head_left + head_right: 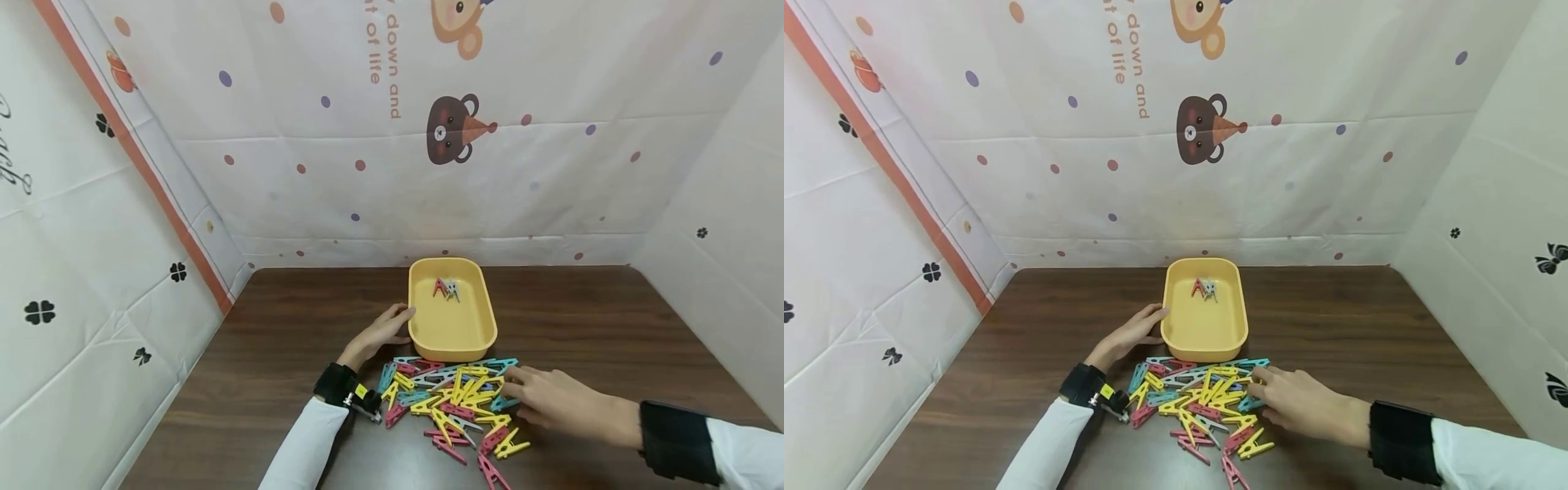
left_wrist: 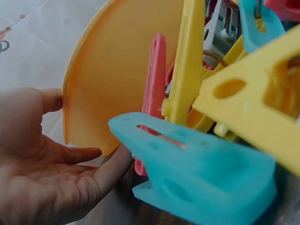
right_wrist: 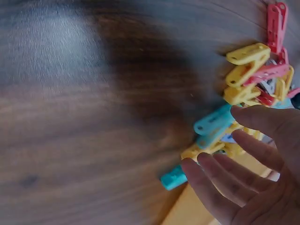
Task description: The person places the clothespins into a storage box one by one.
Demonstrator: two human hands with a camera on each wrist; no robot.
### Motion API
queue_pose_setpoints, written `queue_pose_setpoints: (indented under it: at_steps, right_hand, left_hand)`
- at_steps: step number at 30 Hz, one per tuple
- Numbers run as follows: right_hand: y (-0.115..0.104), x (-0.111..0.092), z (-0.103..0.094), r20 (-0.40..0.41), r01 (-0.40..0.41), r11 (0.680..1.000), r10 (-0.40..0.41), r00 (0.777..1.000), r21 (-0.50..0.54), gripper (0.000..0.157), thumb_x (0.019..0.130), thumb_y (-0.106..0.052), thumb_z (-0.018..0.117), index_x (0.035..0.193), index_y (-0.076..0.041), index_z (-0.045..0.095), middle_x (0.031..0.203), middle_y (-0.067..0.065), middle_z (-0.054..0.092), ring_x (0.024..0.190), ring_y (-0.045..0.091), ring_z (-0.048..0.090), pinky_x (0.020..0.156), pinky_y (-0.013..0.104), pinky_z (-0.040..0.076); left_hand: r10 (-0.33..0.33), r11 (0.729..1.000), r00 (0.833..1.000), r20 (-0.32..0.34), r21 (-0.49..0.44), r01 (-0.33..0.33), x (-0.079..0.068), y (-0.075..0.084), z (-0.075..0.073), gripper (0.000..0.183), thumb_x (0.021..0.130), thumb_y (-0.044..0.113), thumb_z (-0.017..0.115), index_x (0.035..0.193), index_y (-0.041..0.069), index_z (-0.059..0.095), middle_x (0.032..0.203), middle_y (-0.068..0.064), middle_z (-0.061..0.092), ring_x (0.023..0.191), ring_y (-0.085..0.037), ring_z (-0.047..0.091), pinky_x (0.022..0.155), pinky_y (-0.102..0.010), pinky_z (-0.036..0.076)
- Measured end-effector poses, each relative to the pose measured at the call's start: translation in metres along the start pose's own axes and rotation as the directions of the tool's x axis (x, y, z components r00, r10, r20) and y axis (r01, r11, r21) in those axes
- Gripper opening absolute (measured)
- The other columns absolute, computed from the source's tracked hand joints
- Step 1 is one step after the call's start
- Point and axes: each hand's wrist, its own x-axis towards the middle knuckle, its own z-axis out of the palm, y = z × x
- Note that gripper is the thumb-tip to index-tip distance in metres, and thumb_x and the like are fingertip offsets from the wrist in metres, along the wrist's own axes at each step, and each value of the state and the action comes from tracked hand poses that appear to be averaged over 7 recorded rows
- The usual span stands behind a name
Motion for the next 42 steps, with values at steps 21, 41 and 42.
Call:
queue_pose_setpoints:
  at_steps: [21,41,42]
  right_hand:
    - [0.013,0.003,0.020,-0.101,0.048,0.986,-0.064,0.993,-0.160,0.025,0.082,-0.016,0.085,0.101,-0.020,0.067,0.090,-0.008,0.057,0.074,0.001,0.052,0.052,0.016,0.041]
    - [0.018,0.008,-0.021,-0.222,0.036,0.976,-0.085,0.971,-0.217,0.032,0.075,-0.012,0.090,0.097,-0.017,0.068,0.087,-0.008,0.057,0.072,0.004,0.053,0.057,0.021,0.045]
    - [0.018,0.010,-0.025,-0.232,0.029,0.976,-0.080,0.969,-0.217,0.032,0.075,-0.012,0.090,0.097,-0.017,0.069,0.087,-0.009,0.057,0.072,0.003,0.053,0.057,0.021,0.045]
  left_hand:
    - [0.010,1.000,1.000,-0.010,0.007,-0.010,0.002,-0.003,0.000,0.067,0.106,0.053,0.046,0.156,0.008,0.035,0.161,-0.019,0.035,0.144,-0.036,0.045,0.101,-0.041,0.056]
    - [-0.005,1.000,1.000,-0.011,0.019,0.005,0.001,-0.001,0.000,0.074,0.105,0.055,0.047,0.159,0.007,0.030,0.165,-0.020,0.029,0.148,-0.037,0.040,0.103,-0.043,0.055]
    - [-0.003,1.000,1.000,-0.012,0.018,0.003,0.001,-0.001,0.000,0.074,0.105,0.055,0.047,0.159,0.007,0.030,0.165,-0.020,0.030,0.148,-0.037,0.040,0.103,-0.043,0.054]
